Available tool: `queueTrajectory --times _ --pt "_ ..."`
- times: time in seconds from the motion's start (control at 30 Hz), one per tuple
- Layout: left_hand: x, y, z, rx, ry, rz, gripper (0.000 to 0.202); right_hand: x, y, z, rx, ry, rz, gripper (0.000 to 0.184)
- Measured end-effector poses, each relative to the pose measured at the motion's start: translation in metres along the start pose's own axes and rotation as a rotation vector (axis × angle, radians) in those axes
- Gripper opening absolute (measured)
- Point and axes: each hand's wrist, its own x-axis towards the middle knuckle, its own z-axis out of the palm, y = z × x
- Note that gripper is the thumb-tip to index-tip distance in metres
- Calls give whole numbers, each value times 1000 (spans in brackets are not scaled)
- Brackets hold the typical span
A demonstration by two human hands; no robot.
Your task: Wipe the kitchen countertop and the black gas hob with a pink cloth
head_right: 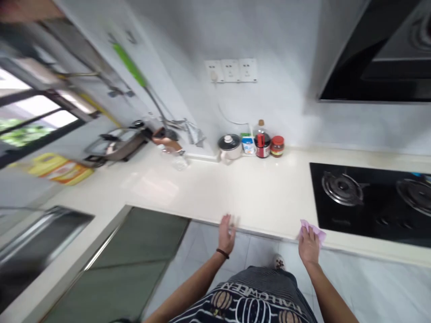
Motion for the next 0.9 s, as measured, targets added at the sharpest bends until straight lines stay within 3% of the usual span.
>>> queueTrajectory --times 0.1,0.17,0.23,0.33,0.43,0.53,0.73,0.8,0.9 --pt "-29 32 33 -50 -112 23 64 28 -26 15 224 -197 -33 64" --pt "-34 61 52 -87 -173 51 66 47 -49 16 424 -328 -63 68" --pt "-31 93 66 -111 -242 117 68 61 -69 11 560 -377 -93 72" --pt "-21 130 81 -99 -335 232 69 68 -83 0 521 -353 -250 69" --pt "-8 141 85 -15 -348 201 73 60 -79 -5 310 -366 -489 63" --pt "15 119 72 127 -255 32 80 45 -69 5 101 -377 -590 63" --pt "87 24 9 360 0 -284 83 32 -51 47 42 -264 -685 66" --pt "104 -3 -5 392 -18 -311 84 34 -44 56 65 -204 -716 71" --pt "114 -28 -9 392 -118 -291 84 35 -34 59 59 -165 -745 78"
